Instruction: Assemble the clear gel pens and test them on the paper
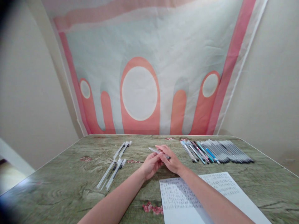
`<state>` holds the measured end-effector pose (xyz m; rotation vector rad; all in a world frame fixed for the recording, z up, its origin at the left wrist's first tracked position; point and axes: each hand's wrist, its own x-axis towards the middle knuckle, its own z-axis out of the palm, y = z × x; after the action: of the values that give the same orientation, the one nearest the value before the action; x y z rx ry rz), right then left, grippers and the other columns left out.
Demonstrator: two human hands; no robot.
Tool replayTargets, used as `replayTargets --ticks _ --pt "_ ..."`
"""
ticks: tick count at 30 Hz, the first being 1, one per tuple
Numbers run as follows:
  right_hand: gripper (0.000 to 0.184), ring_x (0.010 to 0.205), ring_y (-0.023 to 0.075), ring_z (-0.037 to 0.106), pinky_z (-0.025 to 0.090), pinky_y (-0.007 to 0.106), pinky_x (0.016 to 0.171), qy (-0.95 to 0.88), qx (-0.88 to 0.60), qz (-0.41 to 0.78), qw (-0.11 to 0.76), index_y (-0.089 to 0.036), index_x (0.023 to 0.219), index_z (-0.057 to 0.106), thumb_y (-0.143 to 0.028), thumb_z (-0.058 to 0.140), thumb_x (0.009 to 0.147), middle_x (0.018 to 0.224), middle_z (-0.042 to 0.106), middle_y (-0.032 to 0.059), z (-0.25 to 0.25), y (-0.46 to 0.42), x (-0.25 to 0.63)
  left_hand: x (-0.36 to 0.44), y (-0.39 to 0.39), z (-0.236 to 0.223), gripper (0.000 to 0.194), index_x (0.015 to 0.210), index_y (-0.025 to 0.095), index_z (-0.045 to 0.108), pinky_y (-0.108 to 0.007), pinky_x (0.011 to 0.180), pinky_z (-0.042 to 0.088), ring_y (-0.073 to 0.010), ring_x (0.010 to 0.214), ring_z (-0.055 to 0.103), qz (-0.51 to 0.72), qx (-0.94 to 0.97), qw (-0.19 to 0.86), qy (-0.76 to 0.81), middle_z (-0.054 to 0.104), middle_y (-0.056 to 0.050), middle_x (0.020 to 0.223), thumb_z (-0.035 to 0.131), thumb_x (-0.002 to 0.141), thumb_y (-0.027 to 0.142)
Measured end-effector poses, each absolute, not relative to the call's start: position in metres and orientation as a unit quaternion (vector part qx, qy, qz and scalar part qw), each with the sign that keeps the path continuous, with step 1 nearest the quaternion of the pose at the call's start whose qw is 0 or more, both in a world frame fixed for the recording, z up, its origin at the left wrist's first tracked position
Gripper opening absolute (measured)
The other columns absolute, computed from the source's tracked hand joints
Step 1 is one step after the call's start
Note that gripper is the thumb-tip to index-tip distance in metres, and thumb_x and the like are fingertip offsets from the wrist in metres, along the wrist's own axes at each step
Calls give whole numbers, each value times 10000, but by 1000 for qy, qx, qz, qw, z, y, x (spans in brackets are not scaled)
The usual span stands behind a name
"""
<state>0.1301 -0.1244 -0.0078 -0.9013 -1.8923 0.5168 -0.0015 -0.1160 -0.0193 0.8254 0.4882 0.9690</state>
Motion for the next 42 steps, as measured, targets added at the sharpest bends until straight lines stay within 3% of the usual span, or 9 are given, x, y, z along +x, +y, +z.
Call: replayTargets --ticks 5,8,12,15,18,22,25,37,42 --pt "491 723 178 547 436 322 699 -657 -475 220 542 -221 892 646 -495 240 854 765 602 48 -4 -115 144 3 -137 -11 366 897 139 592 -231 604 416 -134 668 571 357 611 663 245 628 -64 806 525 742 463" --pt "548 611 176 543 433 304 578 -569 -503 240 605 -186 831 644 -560 243 825 652 601 54 2 -105 161 2 -162 2 372 950 176 611 -297 736 430 -204 813 584 259 775 541 201 635 -84 899 601 682 433" --pt "461 508 136 489 395 252 486 -537 -536 181 626 -157 766 608 -578 420 749 556 559 27 16 -96 183 0 -189 14 628 1064 193 574 -396 915 340 -308 1017 522 237 878 396 129 586 -115 1081 743 495 399" --pt "393 433 100 423 354 219 440 -508 -539 148 656 -159 729 568 -545 495 717 464 474 -25 25 -93 197 1 -194 14 819 1157 178 510 -435 972 270 -344 1108 450 228 904 344 112 500 -142 1207 783 410 375" --pt "381 454 105 472 384 217 450 -458 -496 222 704 -162 793 557 -527 460 740 502 509 -17 29 -95 210 1 -190 11 887 1202 183 469 -439 991 245 -342 1144 417 217 917 322 96 460 -143 1250 785 398 386" --pt "361 537 126 542 436 249 516 -451 -485 385 642 -151 765 577 -499 486 728 610 590 30 16 -123 225 2 -179 6 893 1245 192 426 -419 997 244 -331 1172 388 206 929 298 75 417 -135 1289 758 450 430" --pt "288 543 114 518 420 237 517 -473 -512 420 581 -160 766 561 -437 575 690 605 562 7 -4 -162 235 3 -172 3 905 1269 192 395 -416 1007 224 -330 1189 364 194 934 289 84 386 -138 1311 741 475 451" --pt "169 591 136 478 394 264 568 -551 -630 275 473 -207 691 490 -360 489 763 631 506 -2 -43 -247 289 6 -158 2 762 1145 206 537 -374 1035 169 -315 1209 340 209 873 420 134 435 -135 1276 745 458 460" --pt "195 566 126 432 357 254 549 -600 -652 184 425 -203 621 443 -328 469 767 580 446 -23 -48 -248 290 10 -154 -1 857 1293 190 356 -387 1052 109 -294 1268 226 104 940 297 131 297 -109 1370 586 586 616"
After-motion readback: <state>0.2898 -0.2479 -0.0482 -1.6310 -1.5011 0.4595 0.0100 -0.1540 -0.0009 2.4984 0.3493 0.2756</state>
